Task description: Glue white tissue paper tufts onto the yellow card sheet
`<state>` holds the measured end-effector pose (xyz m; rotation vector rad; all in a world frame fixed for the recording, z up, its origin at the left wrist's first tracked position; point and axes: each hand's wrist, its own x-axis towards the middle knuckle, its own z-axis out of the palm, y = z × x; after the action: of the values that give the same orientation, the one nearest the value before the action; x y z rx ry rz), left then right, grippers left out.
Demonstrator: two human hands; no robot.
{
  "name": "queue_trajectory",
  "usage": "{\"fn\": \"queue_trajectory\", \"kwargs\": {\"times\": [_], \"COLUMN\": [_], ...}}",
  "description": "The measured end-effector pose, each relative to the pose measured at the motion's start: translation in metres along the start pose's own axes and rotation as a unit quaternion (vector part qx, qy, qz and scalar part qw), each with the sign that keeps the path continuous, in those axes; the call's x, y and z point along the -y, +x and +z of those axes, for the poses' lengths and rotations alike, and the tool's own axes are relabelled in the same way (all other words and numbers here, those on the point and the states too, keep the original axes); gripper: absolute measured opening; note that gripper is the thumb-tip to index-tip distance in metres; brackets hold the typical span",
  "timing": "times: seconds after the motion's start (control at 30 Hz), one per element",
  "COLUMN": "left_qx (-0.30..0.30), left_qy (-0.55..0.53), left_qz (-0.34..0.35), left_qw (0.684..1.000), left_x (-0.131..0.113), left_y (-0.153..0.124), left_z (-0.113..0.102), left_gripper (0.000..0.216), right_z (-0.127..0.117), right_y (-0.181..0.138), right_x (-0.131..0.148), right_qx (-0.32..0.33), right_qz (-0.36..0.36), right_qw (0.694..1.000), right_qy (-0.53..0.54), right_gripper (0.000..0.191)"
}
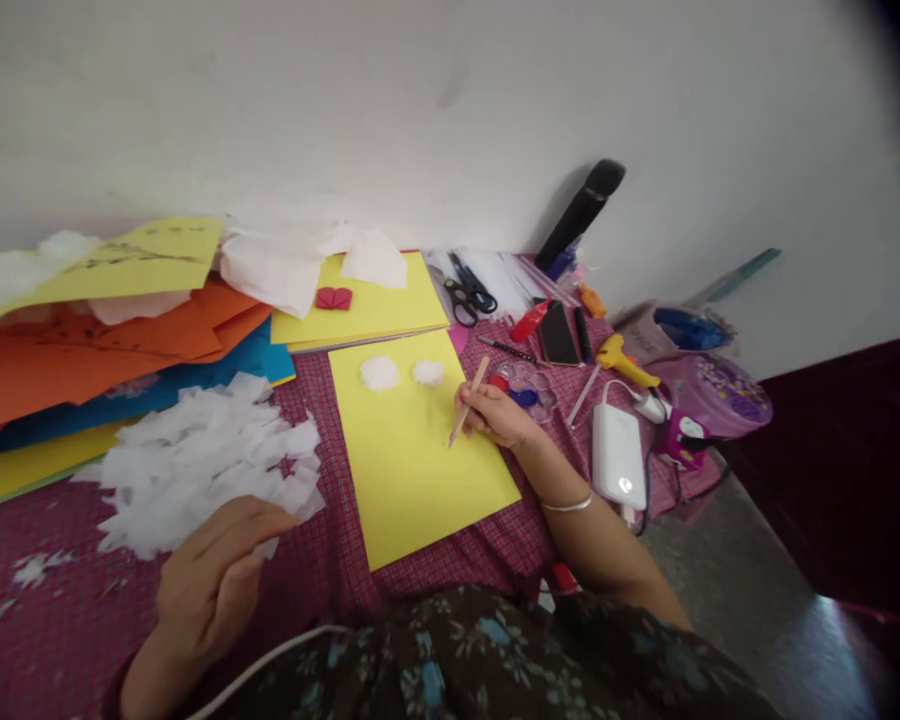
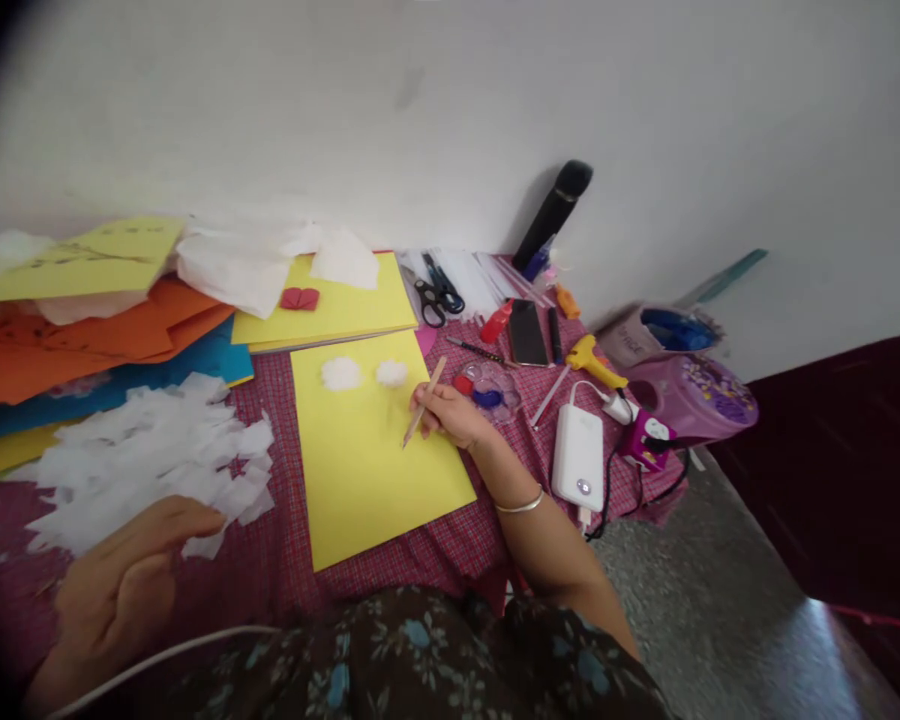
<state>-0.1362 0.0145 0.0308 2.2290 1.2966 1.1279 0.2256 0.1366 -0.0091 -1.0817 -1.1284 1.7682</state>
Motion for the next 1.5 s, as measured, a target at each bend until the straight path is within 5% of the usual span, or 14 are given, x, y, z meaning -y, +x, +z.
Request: {"fn": "queue_trajectory", "kwargs": {"times": [0.37, 0.67, 0.8, 0.9, 1.0, 1.5], "left_qx": [-0.016, -0.015, -0.157, -0.319, -0.362, -0.250], "left_qy": [-0.003, -0.022, 0.007, 0.030, 0.022, -0.039], "left_qz": [0.010, 0.023, -0.039, -0.165, -0.210, -0.174], "left_qw": [1.000, 0.999, 0.987, 0.933, 0.908, 0.952], "left_x": [-0.005, -0.001, 0.001, 0.008, 0.019, 0.004], "left_y": [0.013, 0.012, 0.014, 0.021, 0.026, 0.025], "left_z": [0.006, 0.016, 0.005, -0.008, -0.015, 0.003], "left_gripper": [0.024, 0.056, 0.054, 0.043, 0.034, 0.038], "right_z": [0.001, 0.001, -0.004, -0.008, -0.010, -0.003], "right_y": [-0.004, -0.004, -0.002, -0.001, 0.000, -0.001], "right_x": [0.005, 0.006, 0.004, 0.002, 0.000, -0.002], "right_qx": [-0.014, -0.030, -0.033, -0.035, -0.035, -0.031], "right_qz": [0.001, -0.004, -0.013, -0.011, -0.006, -0.007], "right_qw": [1.000, 0.999, 0.999, 0.999, 0.999, 0.999], "right_qy": [-0.019, -0.027, -0.006, 0.011, 0.004, -0.003], "right_gripper": [0.037, 0.036, 0.033, 0.029, 0.025, 0.028]}}
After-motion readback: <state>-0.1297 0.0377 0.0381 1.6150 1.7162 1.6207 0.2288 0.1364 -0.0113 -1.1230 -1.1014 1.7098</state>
